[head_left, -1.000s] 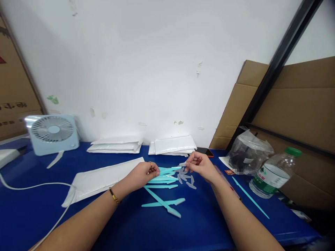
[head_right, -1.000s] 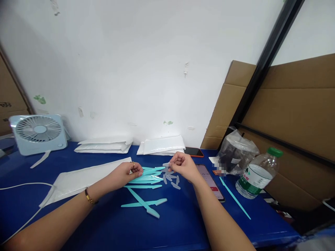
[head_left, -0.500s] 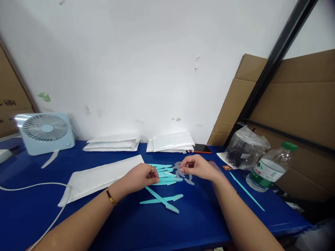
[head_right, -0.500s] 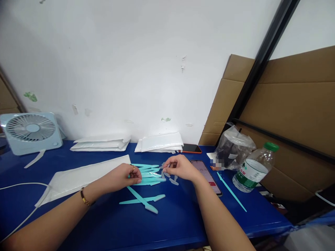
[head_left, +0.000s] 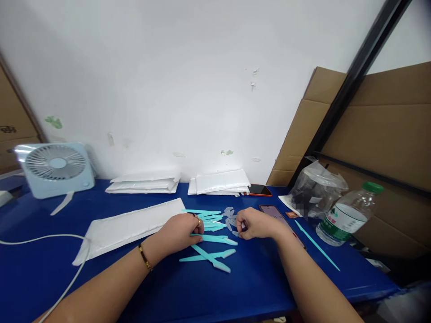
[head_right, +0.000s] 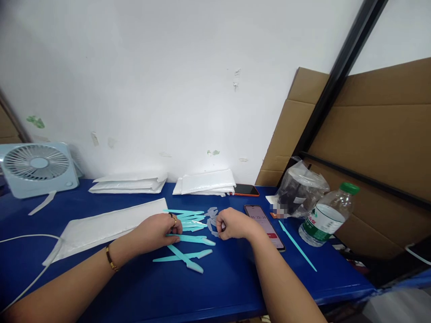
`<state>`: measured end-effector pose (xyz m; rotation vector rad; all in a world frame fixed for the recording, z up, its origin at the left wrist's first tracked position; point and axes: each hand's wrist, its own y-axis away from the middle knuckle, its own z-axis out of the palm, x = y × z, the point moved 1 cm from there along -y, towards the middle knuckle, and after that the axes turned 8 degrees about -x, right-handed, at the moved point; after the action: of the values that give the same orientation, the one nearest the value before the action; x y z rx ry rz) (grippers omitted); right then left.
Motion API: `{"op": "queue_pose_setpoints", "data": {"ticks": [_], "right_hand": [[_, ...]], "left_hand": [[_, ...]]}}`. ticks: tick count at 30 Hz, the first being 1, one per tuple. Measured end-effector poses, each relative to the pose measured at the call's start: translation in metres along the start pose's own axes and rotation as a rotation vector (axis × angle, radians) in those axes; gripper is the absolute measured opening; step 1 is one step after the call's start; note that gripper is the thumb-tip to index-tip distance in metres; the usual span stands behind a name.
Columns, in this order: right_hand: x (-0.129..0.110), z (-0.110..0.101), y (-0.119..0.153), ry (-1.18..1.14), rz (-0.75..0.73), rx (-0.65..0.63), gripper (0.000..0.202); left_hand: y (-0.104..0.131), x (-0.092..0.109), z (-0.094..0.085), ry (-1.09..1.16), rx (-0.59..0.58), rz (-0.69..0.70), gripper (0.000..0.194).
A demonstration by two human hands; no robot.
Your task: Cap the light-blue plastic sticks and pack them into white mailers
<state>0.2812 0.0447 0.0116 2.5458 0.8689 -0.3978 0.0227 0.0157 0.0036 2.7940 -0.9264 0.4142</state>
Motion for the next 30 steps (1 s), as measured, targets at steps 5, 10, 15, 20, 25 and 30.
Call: {"op": "queue_pose_setpoints", "data": {"ticks": [5, 10, 15, 20, 25, 30], "right_hand": [[-0.005, -0.001, 0.002, -0.011, -0.033, 0.034, 0.007], [-0.011, -0.001, 0.003, -0.048, -0.074, 0.060, 0.010], [-0.016, 0.001, 0.001, -0.025, -0.149, 0.059, 0.009], [-0.011, 0.005, -0.004, 0.049, -0.146, 0.086, 0.010], [-0.009, 0.005, -0.004, 0.081, -0.131, 0.097, 0.008], [-0.011, 0.005, -0.003, 0.098, -0.121, 0.107, 0.008]], "left_hand": [[0.002, 0.007, -0.005, 0.031, -0.067, 0.086, 0.033], [-0.002, 0.004, -0.003, -0.036, -0.005, 0.045, 0.017], [-0.005, 0.001, 0.002, -0.084, -0.030, 0.024, 0.015], [-0.002, 0.003, -0.001, -0.101, -0.027, 0.049, 0.014], [-0.002, 0.006, 0.000, -0.142, -0.029, 0.078, 0.012], [-0.006, 0.005, 0.003, -0.239, -0.014, 0.062, 0.015]]}}
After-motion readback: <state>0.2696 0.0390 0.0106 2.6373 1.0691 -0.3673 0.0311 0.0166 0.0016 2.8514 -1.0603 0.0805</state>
